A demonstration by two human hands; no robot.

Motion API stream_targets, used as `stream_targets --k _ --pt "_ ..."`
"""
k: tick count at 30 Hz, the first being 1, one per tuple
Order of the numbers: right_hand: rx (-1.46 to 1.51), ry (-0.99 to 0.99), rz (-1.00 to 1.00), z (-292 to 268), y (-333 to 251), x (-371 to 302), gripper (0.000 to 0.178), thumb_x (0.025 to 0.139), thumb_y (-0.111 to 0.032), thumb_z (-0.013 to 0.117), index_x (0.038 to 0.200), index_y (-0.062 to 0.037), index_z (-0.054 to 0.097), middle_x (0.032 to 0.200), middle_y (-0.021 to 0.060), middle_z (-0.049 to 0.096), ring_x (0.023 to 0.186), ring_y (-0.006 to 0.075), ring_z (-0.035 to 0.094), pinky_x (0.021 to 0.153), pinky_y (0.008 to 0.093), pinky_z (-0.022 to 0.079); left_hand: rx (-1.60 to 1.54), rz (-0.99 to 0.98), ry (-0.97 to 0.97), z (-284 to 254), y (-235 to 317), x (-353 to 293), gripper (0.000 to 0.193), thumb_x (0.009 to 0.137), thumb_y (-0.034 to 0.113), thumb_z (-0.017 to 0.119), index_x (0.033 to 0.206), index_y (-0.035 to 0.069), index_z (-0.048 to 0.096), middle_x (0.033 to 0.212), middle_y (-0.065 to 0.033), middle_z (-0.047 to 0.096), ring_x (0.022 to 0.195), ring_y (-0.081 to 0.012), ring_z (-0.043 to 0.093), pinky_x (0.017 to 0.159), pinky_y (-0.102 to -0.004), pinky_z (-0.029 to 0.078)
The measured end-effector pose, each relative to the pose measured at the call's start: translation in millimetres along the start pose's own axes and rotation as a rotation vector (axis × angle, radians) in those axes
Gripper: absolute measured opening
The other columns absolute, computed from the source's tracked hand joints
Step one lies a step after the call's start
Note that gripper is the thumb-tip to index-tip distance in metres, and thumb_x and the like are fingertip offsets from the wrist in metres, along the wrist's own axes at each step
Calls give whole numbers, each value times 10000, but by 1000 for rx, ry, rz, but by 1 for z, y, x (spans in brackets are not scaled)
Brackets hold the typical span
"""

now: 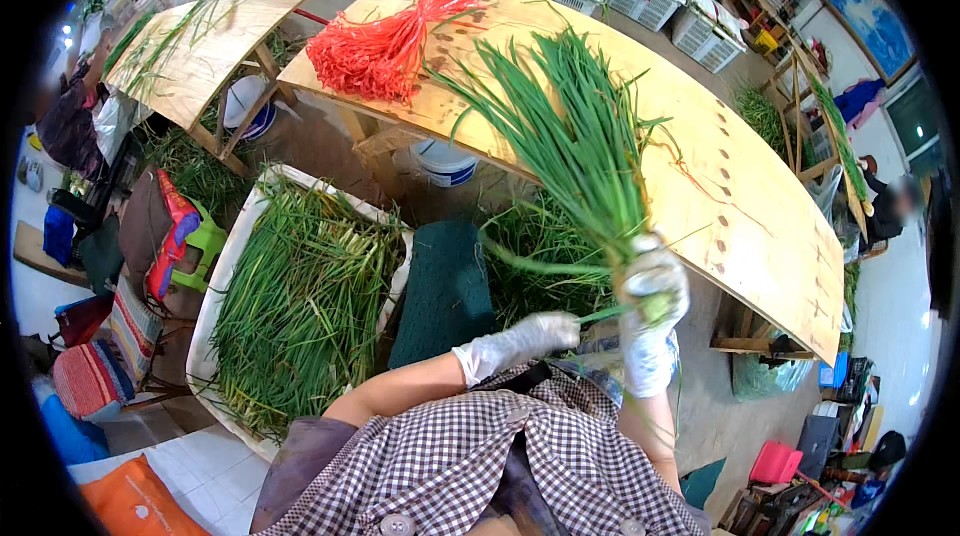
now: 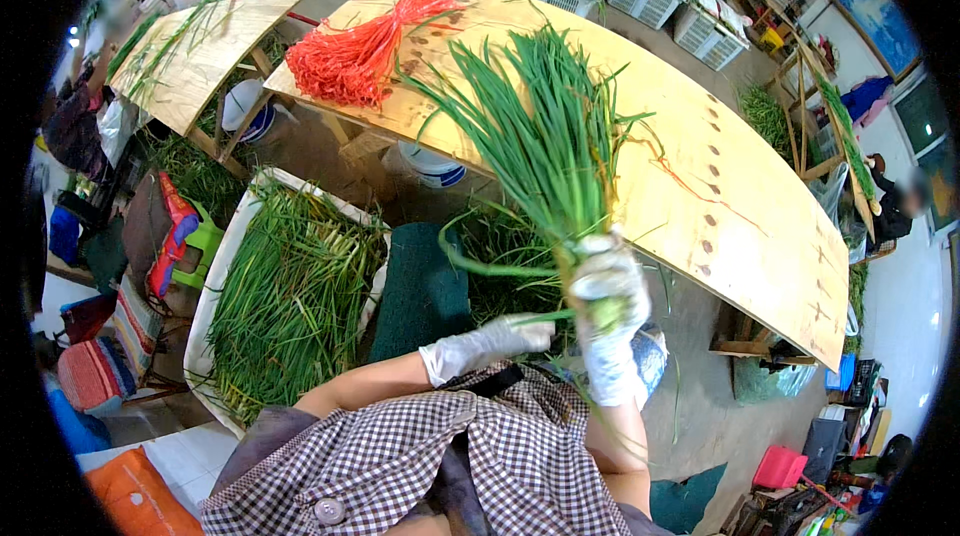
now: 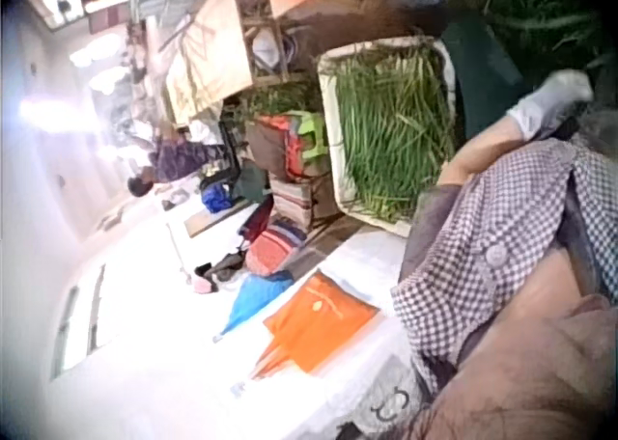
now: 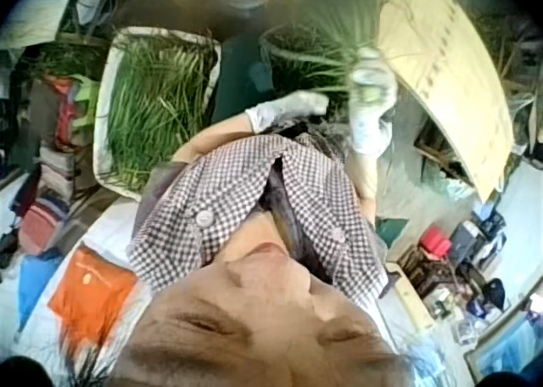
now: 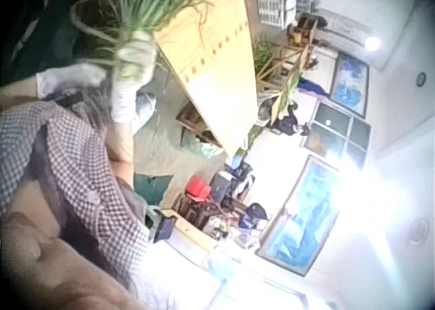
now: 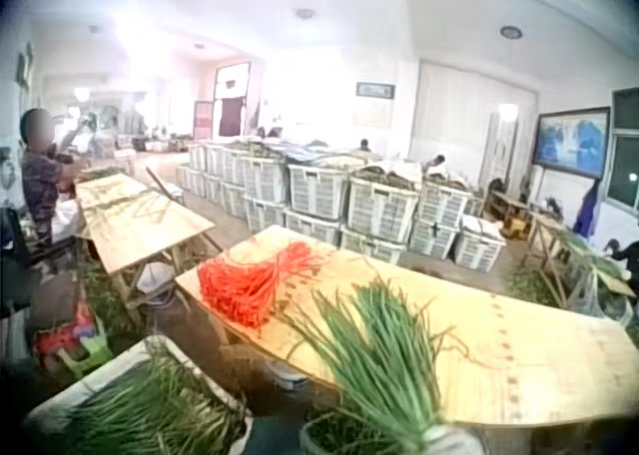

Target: The person gathers green chives from a crate, aligns the stalks on a wooden table, secures the bunch with a red tie, and places the bundle onto a stack on the floor.

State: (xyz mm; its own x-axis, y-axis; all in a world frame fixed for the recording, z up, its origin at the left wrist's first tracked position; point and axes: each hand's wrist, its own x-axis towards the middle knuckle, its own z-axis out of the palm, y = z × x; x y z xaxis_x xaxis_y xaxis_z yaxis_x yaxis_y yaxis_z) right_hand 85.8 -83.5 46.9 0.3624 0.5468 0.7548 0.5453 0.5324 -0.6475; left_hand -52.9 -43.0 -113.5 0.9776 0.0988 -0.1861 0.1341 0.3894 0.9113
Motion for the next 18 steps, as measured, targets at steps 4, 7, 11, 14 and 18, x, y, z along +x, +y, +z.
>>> stream_targets --k 4,7,11,14,18 --pt "-119 -109 -26 -18 -24 -27 185 675 -50 761 733 -168 631 740 -15 636 900 178 643 1078 419 329 -450 170 599 -43 52 -27 608 876 379 626 1329 20 437 1348 -114 503 1219 -229 501 1039 -395 345" --pt "-182 -317 -111 -37 -46 -37 193 656 -53 730 740 -204 644 795 -34 656 920 201 645 1063 423 338 -650 36 834 -68 71 -51 778 857 445 595 1437 28 287 1470 -156 350 1276 -317 433 1078 -444 279" --pt "-45 -286 -97 -39 -49 -49 210 645 -114 742 829 -189 672 842 -33 667 980 210 641 1067 428 322 -652 38 606 -39 94 -47 876 864 651 469 1425 -1 303 1472 -193 323 1272 -346 424 1037 -480 349" --pt "34 -569 -228 -47 -79 -41 243 670 -173 742 905 -199 684 950 -38 664 1057 195 611 1069 438 316 -866 223 111 17 134 -26 925 789 792 396 1329 44 470 1249 -158 555 1066 -282 564 939 -458 464" --pt "137 -680 -407 -50 -92 -51 248 727 -197 676 974 -194 655 1070 -18 635 1072 210 594 1049 475 331 -876 558 -114 43 181 -4 1024 701 860 411 1396 108 394 1318 -182 488 1121 -327 539 902 -506 474"
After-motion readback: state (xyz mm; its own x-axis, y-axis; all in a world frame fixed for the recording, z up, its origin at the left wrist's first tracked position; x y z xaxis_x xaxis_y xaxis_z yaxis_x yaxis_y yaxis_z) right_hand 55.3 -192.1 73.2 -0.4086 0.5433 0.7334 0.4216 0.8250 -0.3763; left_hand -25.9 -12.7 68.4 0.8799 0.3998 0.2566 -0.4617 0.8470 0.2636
